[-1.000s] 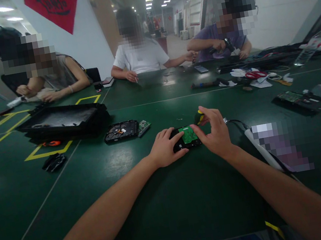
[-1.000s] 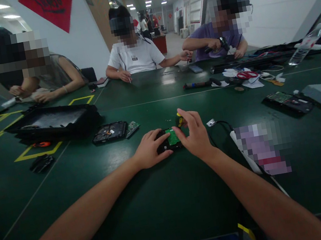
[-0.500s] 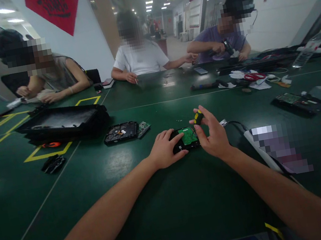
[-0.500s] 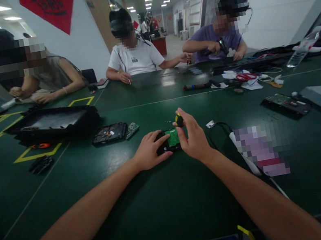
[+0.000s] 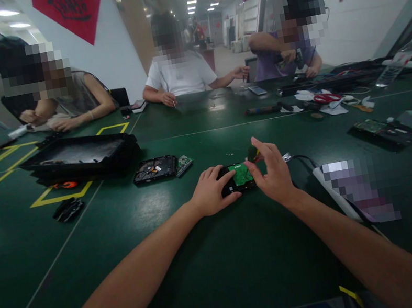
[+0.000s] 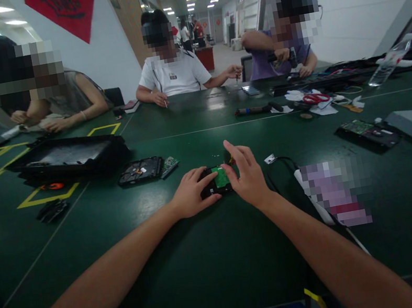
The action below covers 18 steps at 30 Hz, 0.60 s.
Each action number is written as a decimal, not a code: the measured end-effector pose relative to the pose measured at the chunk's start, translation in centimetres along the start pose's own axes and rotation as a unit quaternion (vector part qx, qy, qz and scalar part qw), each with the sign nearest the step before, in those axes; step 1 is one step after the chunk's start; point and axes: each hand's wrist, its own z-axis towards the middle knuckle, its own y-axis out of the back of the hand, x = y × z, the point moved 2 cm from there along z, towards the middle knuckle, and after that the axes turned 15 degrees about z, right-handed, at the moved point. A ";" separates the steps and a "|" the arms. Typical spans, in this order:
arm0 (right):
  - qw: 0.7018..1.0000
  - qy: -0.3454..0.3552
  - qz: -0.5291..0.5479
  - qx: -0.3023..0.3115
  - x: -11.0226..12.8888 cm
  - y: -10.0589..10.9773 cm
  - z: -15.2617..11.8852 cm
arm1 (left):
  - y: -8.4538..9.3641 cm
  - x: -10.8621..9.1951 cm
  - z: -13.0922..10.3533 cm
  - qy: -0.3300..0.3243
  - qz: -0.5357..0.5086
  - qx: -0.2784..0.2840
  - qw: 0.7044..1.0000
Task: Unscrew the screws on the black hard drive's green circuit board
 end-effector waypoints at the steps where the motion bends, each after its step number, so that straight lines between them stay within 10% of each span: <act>1: 1.000 -0.003 0.005 0.001 0.0 -0.1 0.0 | 0.0 0.0 0.0 0.000 0.000 0.000 1.000; 18: 1.000 0.001 0.017 -0.014 0.3 0.4 0.2 | 0.2 -0.2 0.1 0.003 0.003 0.011 1.000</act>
